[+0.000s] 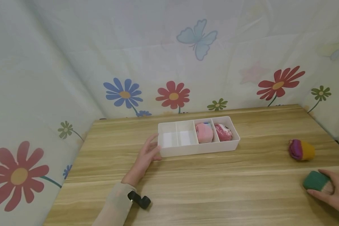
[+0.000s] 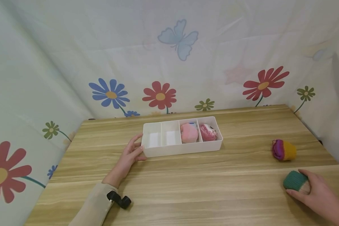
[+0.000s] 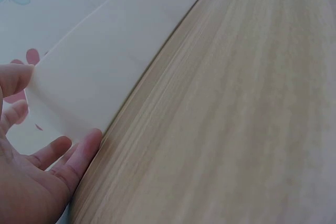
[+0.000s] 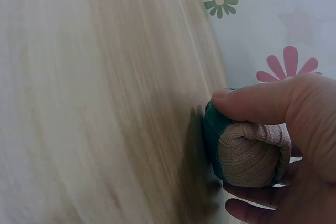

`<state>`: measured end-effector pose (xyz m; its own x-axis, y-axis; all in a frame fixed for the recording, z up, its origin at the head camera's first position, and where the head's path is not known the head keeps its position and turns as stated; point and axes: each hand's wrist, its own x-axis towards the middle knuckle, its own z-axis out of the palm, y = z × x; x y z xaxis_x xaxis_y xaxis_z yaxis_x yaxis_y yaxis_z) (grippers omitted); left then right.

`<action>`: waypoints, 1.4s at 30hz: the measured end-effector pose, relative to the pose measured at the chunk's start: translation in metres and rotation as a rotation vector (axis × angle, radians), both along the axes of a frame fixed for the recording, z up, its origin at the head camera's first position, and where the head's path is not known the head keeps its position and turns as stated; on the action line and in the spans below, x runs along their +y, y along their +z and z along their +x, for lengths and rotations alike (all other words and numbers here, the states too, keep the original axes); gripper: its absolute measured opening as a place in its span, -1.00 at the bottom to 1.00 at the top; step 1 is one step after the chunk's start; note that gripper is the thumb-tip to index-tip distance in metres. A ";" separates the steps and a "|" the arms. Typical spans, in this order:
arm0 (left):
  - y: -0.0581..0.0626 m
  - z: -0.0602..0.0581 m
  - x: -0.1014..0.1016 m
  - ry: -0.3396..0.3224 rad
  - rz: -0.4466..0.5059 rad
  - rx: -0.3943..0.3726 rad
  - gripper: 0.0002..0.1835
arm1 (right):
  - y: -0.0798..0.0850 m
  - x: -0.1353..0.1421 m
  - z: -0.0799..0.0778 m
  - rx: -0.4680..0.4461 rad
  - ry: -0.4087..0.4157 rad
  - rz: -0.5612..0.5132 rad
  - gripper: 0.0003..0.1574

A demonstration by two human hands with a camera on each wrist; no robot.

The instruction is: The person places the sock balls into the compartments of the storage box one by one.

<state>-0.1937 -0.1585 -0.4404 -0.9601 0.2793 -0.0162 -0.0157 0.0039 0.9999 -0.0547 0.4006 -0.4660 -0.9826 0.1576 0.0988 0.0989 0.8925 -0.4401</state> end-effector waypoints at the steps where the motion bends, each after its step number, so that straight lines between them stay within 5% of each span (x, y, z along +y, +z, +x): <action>1: 0.000 0.000 0.000 0.001 0.001 0.000 -0.40 | 0.000 0.000 -0.001 0.005 0.001 -0.002 0.07; 14: 0.000 -0.001 0.000 0.002 0.004 0.019 -0.41 | 0.010 -0.003 -0.018 0.089 0.051 -0.026 0.02; 23: -0.004 0.001 0.000 0.001 0.012 0.012 -0.42 | 0.022 -0.015 -0.029 -0.001 0.154 -0.054 0.02; 36: -0.003 0.001 0.001 0.004 0.008 0.011 -0.42 | 0.028 -0.028 -0.039 0.026 0.178 -0.060 0.02; 42: -0.003 0.000 0.001 0.010 0.007 0.014 -0.42 | 0.037 -0.034 -0.047 -0.037 0.182 -0.070 0.10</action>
<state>-0.1936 -0.1578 -0.4429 -0.9630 0.2696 -0.0008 -0.0017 -0.0032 1.0000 -0.1022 0.3663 -0.4288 -0.9982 -0.0179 0.0569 -0.0440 0.8645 -0.5007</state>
